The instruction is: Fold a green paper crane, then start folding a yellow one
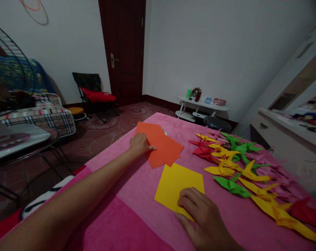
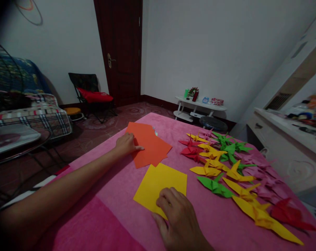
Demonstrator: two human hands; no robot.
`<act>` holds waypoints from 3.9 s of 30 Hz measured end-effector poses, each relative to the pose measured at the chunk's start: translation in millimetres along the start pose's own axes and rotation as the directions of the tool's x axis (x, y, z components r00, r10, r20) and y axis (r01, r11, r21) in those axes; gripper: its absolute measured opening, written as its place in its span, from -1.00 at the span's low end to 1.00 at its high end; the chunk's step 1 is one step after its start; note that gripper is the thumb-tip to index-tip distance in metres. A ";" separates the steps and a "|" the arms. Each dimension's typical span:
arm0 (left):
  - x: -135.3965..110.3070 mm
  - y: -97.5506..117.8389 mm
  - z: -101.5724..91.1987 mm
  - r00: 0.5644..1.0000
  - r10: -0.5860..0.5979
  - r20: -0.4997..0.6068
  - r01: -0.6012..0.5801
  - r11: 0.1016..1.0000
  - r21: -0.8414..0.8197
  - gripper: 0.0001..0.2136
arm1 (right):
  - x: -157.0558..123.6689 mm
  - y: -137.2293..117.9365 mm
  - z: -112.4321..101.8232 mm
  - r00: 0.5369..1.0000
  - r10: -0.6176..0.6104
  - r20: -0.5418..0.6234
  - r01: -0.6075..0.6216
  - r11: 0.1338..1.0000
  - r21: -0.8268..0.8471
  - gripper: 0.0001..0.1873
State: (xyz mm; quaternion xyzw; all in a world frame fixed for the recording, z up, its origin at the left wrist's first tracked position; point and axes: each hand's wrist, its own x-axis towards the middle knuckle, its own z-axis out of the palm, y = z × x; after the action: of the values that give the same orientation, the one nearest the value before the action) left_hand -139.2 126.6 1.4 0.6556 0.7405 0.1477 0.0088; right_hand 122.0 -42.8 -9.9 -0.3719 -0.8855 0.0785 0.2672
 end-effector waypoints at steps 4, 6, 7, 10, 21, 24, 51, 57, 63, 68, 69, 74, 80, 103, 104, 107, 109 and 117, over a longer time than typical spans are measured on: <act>14.9 -3.3 0.6 0.992 -0.067 0.103 0.082 0.985 -0.152 -0.32 | -1.2 1.0 1.3 1.000 0.011 0.015 -0.011 1.000 0.006 -0.93; 22.2 -5.5 0.6 0.988 -0.077 0.134 0.103 0.973 -0.204 -0.43 | -1.1 1.5 2.2 1.000 0.020 0.019 -0.020 1.000 0.007 -0.93; 25.2 -6.5 1.0 0.986 -0.073 0.148 0.106 0.967 -0.231 -0.49 | -1.0 1.8 2.6 1.000 0.022 0.017 -0.022 1.000 0.008 -0.92; 32.2 -9.3 3.6 0.981 -0.048 0.187 0.115 0.923 -0.367 -0.65 | -0.5 1.9 3.4 0.999 0.029 0.014 -0.029 1.000 0.009 -0.92; 63.9 -32.9 14.2 0.959 -0.279 0.053 0.253 0.756 -0.604 -0.71 | -1.2 -1.7 -2.0 0.998 0.047 0.051 -0.048 0.999 0.025 -0.89; 57.6 -40.1 11.8 0.952 -0.305 -0.034 0.239 0.806 -0.541 -0.57 | -3.5 -2.8 -4.7 0.995 0.063 0.077 -0.066 0.997 0.043 -0.81; -111.9 22.4 -5.2 0.689 0.713 0.130 -0.321 0.461 -0.827 -0.75 | -7.2 10.3 -10.1 0.973 0.087 -0.213 -0.061 0.990 0.129 -0.66; -87.6 6.1 -11.9 0.722 0.662 0.201 -0.289 0.553 -0.782 -0.66 | -4.9 30.5 -3.8 0.937 0.347 -0.037 -0.303 0.860 0.410 -0.87; -19.9 -9.9 0.5 0.748 0.622 -0.231 -0.661 0.729 -0.180 -0.33 | -2.5 31.4 -2.5 0.953 0.303 0.001 -0.266 0.836 0.481 -0.80; 14.3 -18.1 14.1 0.822 0.569 0.025 -0.562 0.817 -0.131 -0.16 | -2.9 31.5 -0.6 0.960 0.278 0.010 -0.250 0.846 0.471 -0.77; 16.1 -18.7 13.8 0.828 0.559 0.045 -0.550 0.825 -0.131 -0.20 | -2.8 31.8 -0.6 0.961 0.277 0.012 -0.250 0.848 0.467 -0.78; 19.2 -22.1 5.7 0.817 0.569 0.092 -0.556 0.820 -0.136 -0.56 | -1.6 33.5 -0.9 0.955 0.295 0.032 -0.277 0.844 0.459 -0.80; 30.9 -29.9 3.4 0.859 0.510 0.038 -0.500 0.853 -0.151 -0.69 | -1.1 33.2 0.0 0.951 0.304 0.047 -0.291 0.841 0.457 -0.80; 36.3 -28.5 0.6 0.961 0.275 0.030 -0.256 0.924 -0.283 -0.71 | -0.5 33.3 -1.5 0.962 0.268 0.052 -0.260 0.844 0.468 -0.81; 36.5 -28.1 -0.4 0.963 0.266 0.030 -0.246 0.924 -0.294 -0.72 | -0.4 33.3 -1.7 0.963 0.263 0.050 -0.256 0.845 0.470 -0.81; 38.4 -28.3 -3.1 0.970 0.241 0.034 -0.216 0.917 -0.336 -0.71 | -0.2 33.0 -2.0 0.963 0.268 0.044 -0.255 0.841 0.477 -0.78; 41.3 -30.7 -3.7 0.972 0.230 0.040 -0.200 0.907 -0.370 -0.71 | -0.2 32.6 -2.1 0.960 0.276 0.045 -0.263 0.836 0.481 -0.77; 56.7 -47.6 7.5 0.984 0.168 0.055 -0.115 0.844 -0.524 -0.62 | -0.2 32.2 -2.2 0.960 0.274 0.058 -0.269 0.842 0.467 -0.79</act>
State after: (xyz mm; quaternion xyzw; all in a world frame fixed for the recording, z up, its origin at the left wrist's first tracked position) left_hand -191.7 178.8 -6.5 0.6880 0.6215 0.3096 0.2108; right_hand 143.2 -20.2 -19.0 -0.4178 -0.7768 0.3258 0.3404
